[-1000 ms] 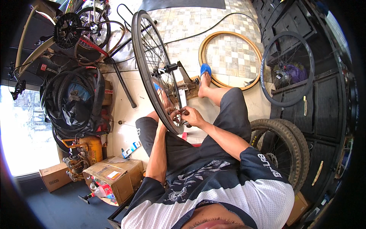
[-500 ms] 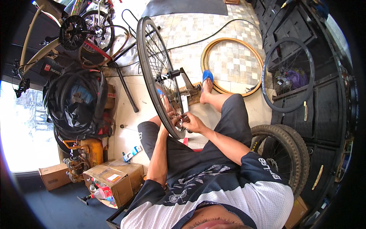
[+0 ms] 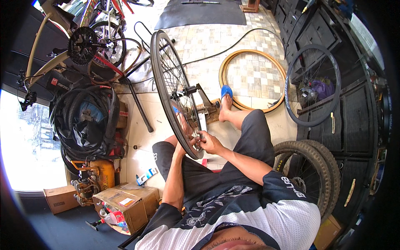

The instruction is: The person sits on the floor and uses a spoke wrench to adjust the tension of the spokes on a bicycle wheel mounted on a truing stand. They repeatedly rotate the wheel and make small adjustments to the spoke nipples.

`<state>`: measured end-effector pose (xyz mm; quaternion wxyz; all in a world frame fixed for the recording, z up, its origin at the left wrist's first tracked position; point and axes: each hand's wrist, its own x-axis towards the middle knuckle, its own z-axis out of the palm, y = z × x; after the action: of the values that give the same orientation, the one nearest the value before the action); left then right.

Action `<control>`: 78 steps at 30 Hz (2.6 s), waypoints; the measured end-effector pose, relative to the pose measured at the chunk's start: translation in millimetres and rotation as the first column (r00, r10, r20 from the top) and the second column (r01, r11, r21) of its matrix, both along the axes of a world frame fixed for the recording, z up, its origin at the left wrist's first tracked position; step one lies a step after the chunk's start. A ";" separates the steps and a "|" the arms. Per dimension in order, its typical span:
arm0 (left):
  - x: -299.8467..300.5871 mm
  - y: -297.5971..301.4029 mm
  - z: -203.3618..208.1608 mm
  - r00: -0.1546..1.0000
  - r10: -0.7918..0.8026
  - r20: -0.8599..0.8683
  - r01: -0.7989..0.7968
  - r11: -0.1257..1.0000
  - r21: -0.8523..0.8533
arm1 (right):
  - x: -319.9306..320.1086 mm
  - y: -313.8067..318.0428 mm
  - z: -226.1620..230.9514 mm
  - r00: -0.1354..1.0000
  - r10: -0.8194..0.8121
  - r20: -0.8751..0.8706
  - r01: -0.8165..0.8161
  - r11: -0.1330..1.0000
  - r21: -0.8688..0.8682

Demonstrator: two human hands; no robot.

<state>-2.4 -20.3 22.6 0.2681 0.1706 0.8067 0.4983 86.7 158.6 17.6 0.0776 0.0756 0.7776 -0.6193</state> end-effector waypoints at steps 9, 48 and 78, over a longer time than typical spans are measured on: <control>-4.7 -8.2 -38.9 0.985 0.053 0.162 -0.047 0.998 -0.044 | 1.1 -14.4 8.7 0.987 -0.045 -0.156 0.087 0.957 0.275; -4.5 -9.7 -44.4 0.982 0.005 0.188 -0.013 0.999 0.039 | -3.2 -2.4 2.5 0.997 -0.010 -0.075 0.018 0.994 0.107; -1.5 -5.4 -16.0 0.996 0.058 0.072 -0.059 0.998 0.011 | -4.2 -2.2 1.0 0.993 -0.029 -0.111 0.030 1.000 0.008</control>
<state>-3.9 -25.7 6.5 0.2812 0.1308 0.7978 0.5170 82.6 156.4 18.6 0.0250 0.0529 0.7826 -0.6198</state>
